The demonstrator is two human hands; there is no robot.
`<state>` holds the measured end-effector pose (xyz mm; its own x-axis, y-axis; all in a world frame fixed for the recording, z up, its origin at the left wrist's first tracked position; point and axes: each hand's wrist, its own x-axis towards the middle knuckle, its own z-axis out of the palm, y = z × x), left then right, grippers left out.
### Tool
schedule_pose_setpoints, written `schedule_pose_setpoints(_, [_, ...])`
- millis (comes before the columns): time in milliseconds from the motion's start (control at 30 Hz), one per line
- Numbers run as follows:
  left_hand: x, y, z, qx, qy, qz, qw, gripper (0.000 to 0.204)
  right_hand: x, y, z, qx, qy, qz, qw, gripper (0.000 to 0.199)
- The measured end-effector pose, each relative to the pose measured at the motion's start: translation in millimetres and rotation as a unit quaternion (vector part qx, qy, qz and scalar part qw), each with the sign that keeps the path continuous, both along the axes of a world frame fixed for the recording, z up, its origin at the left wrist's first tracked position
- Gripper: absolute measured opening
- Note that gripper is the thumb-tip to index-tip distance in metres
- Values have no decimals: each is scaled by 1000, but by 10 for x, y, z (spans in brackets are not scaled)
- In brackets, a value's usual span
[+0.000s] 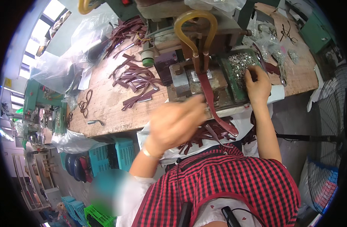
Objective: The person repeatedly picks reddish-brown leather straps and small metal hardware from a tray, inserts the hardware into the strap ends, and uses a press machine to secure them. The finished straps are placed on the table. The process is repeated continuously.
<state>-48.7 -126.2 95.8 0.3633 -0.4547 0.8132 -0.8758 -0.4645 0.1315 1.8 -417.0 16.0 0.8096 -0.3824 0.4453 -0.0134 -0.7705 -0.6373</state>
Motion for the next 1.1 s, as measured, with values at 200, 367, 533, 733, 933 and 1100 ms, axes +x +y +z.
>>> schedule_pose_setpoints(200, [283, 1140, -400, 285, 152, 341, 883, 26, -156, -190, -115, 246, -46, 31, 968, 18])
schedule_pose_setpoints(367, [577, 1683, -1123, 270, 114, 347, 891, 10, 176, 98, -109, 322, -67, 74, 942, 16])
schedule_pose_setpoints(533, [669, 1507, -506, 141, 104, 328, 928, 3, 185, 118, 30, 252, -56, 75, 963, 18])
schedule_pose_setpoints(733, [712, 1750, -1160, 342, 157, 401, 835, 9, 48, 133, -5, 160, -64, 59, 983, 19])
schedule_pose_setpoints(933, [745, 1638, -964, 279, 261, 337, 861, 9, -373, -35, 142, 256, 5, 85, 963, 17])
schedule_pose_setpoints(1100, [618, 1420, -639, 141, 513, 280, 799, 13, -310, 390, 753, 236, -46, 262, 934, 17])
